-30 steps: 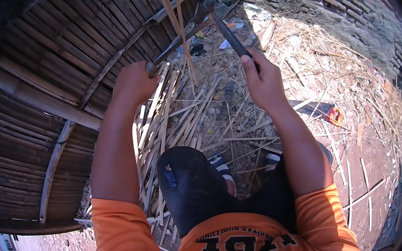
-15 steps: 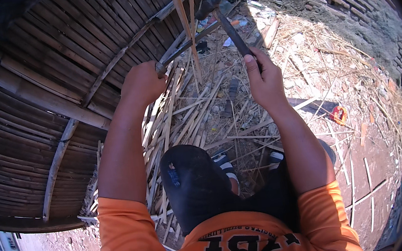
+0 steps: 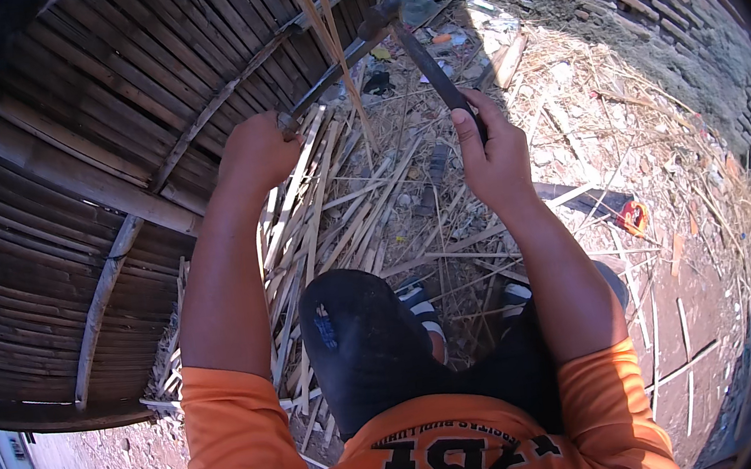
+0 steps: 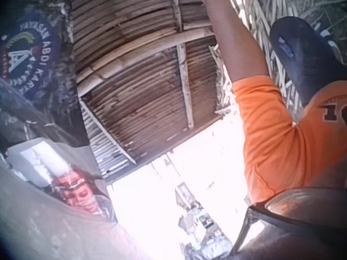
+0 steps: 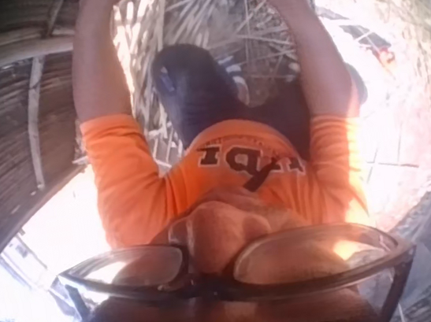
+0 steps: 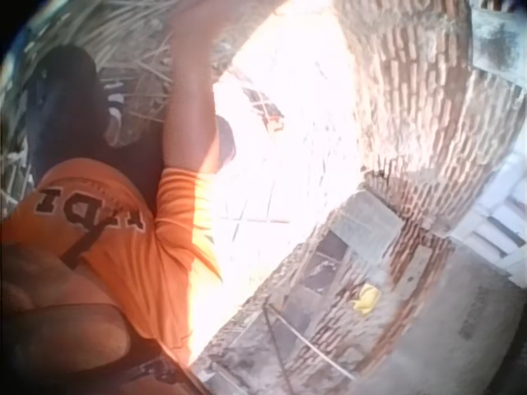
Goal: The person uses a curved blade and a hammer to split a length of bamboo into thin strips, then shaves the surface of the strips by hand with a blade while sitting on the ground.
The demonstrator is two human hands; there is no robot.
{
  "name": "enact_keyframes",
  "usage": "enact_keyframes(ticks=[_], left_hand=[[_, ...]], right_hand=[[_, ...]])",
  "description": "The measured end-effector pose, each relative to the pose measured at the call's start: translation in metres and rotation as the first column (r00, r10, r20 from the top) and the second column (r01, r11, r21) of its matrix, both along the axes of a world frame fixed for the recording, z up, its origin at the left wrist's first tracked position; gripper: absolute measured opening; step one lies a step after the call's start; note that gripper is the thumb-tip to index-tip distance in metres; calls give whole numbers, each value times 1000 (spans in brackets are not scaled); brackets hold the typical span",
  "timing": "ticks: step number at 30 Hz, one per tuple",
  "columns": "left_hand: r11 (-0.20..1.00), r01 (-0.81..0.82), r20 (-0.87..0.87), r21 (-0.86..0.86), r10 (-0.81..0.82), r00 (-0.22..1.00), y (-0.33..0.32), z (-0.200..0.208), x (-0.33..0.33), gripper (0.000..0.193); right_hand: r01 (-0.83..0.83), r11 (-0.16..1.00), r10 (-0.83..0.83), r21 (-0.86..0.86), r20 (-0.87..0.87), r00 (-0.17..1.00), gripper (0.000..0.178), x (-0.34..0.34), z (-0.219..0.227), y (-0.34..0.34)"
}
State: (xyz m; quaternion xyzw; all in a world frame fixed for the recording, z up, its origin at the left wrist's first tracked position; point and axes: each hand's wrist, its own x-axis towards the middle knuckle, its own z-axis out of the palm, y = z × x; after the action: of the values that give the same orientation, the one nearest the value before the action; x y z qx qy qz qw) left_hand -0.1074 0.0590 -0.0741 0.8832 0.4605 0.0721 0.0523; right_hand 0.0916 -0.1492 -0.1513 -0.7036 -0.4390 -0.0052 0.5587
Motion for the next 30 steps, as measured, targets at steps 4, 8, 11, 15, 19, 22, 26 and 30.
enact_keyframes(ticks=[4, 8, 11, 15, 19, 22, 26, 30], left_hand=[[1000, 15, -2, 2, -15, 1000, -2, -1, 2, 41], [999, -21, -35, 24, 22, 999, 9, -3, 4, 40], [999, 0, 37, 37, -2, 999, 12, -8, 0, 38], [1000, -7, -1, -3, 7, 1000, 5, -9, 0, 37], [1000, 7, 17, -7, -7, 1000, 3, -10, 1, 35], [999, 40, -38, -23, -41, 998, 1, -6, 6, 34], [1000, 21, -39, 5, -21, 999, -1, -11, 3, 34], [1000, 2, -28, -31, -2, 1000, 4, -19, 2, 35]], right_hand=[[46, 996, -48, 71, 20, 999, 37, 5, 6, 3], [56, 959, -49, -278, 31, 998, 41, 15, -23, 12], [41, 973, -52, -227, -44, 998, 44, 13, -22, 12], [37, 983, -39, 181, 4, 999, 45, 7, 18, 6], [41, 985, -48, 169, 39, 998, 42, 1, 26, 8], [41, 982, -38, -187, 19, 999, 40, 10, -6, 19], [44, 987, -51, -152, -41, 998, 40, 5, 8, 16], [2, 983, 13, 185, -77, 997, 40, -4, 27, 7]])
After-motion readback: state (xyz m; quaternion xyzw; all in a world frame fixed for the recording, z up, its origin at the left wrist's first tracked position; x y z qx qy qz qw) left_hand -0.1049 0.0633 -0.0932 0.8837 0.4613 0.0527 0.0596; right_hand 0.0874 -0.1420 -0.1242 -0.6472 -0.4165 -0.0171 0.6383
